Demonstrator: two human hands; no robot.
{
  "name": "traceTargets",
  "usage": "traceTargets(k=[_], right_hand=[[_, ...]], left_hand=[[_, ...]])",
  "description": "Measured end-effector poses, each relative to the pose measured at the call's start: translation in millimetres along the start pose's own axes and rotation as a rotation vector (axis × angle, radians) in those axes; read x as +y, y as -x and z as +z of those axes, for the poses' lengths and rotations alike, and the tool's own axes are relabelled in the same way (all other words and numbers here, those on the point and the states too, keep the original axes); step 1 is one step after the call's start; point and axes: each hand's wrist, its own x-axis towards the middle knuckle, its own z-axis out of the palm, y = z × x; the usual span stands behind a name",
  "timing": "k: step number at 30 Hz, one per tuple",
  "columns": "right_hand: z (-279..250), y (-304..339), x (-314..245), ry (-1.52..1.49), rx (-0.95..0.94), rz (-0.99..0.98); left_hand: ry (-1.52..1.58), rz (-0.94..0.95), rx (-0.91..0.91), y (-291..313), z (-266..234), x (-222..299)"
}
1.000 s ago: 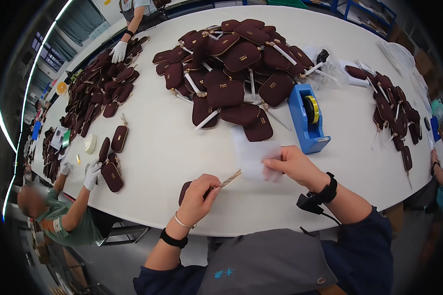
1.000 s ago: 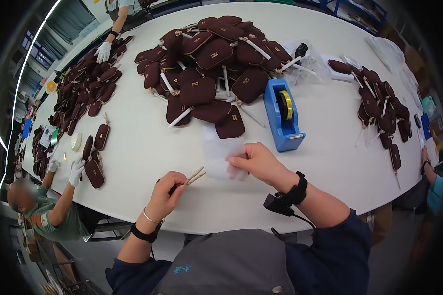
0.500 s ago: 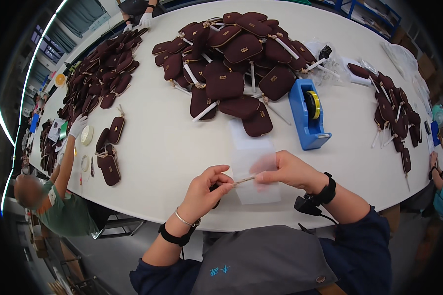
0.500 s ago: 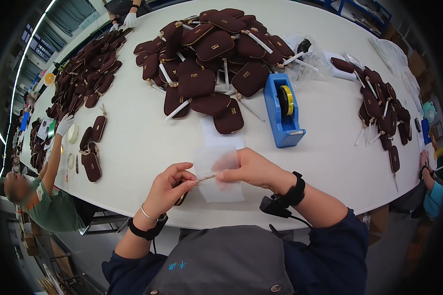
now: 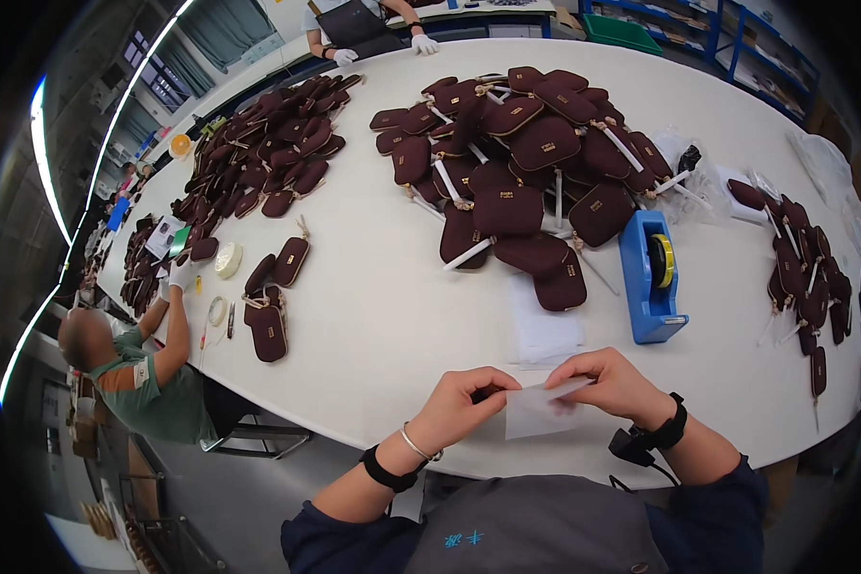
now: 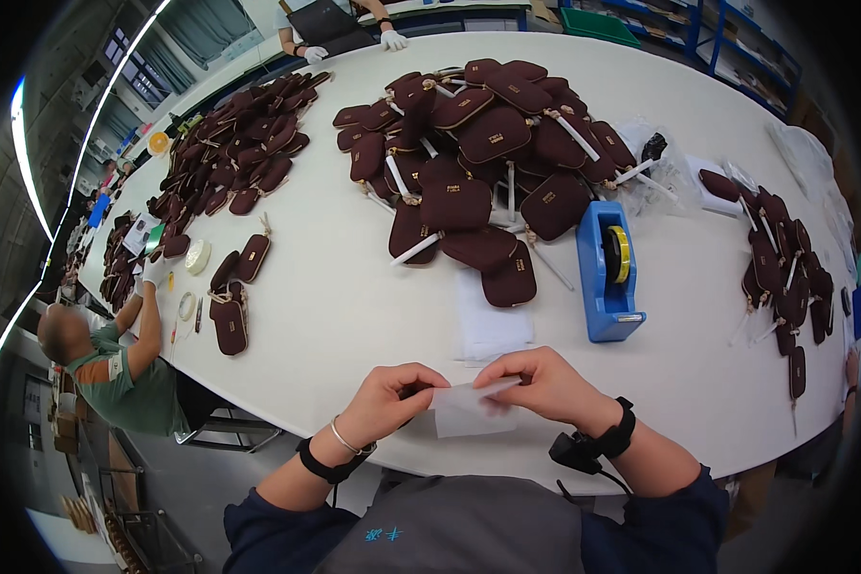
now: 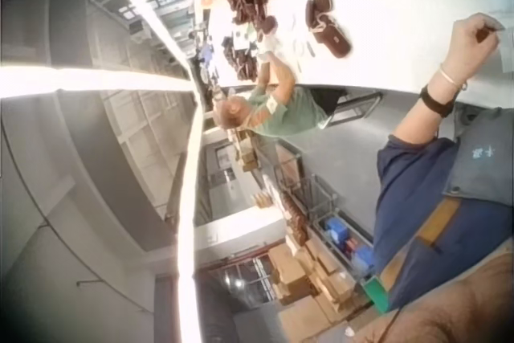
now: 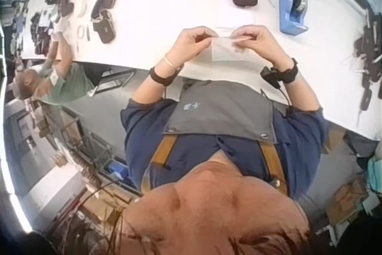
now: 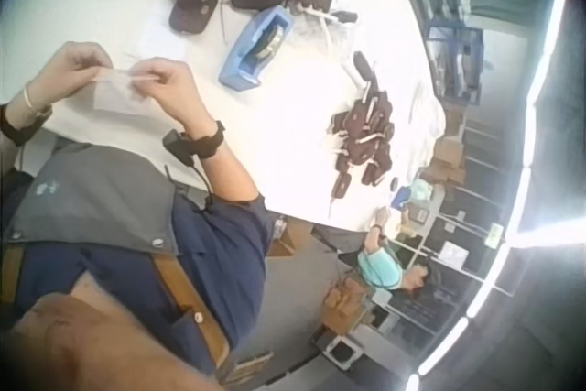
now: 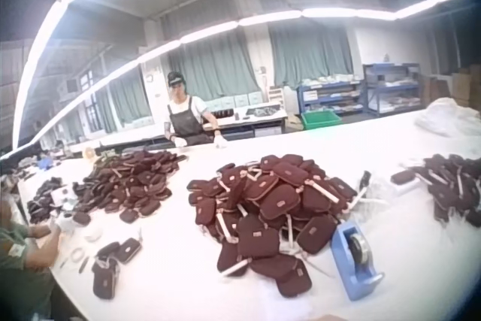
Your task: The person wraps small maroon pouches in white tissue paper. They pick up a pouch, place it on a sheet of tissue, fold the paper around it, and secure the bundle with a small white tie. The wrapped pouches are then placed on the table.
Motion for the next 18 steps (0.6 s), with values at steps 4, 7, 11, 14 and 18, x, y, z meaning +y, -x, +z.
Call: traceTargets(k=[4,7,11,14,18], right_hand=[[-19.8,4.7,4.5,-0.058,-0.193,-0.195],[-20.9,-0.6,-4.9,-0.435,0.008,0.165],[-9.1,-10.2,-17.4,-0.031,0.015,0.206],[-8.4,-13.3,-8.3,-0.007,-0.080,0.204],[-9.6,-14.8,-7.3,-0.068,-0.087,0.257]], left_hand=[[-0.053,0.117,0.077,1.1,5.8,-2.9],[0.000,0.037,0.044,3.0,7.8,5.1],[-0.081,0.065,0.037,2.5,10.6,1.7],[-0.088,0.074,-0.002,1.8,8.4,0.2],[-0.447,0.446,0.069,2.2,15.6,0.8]])
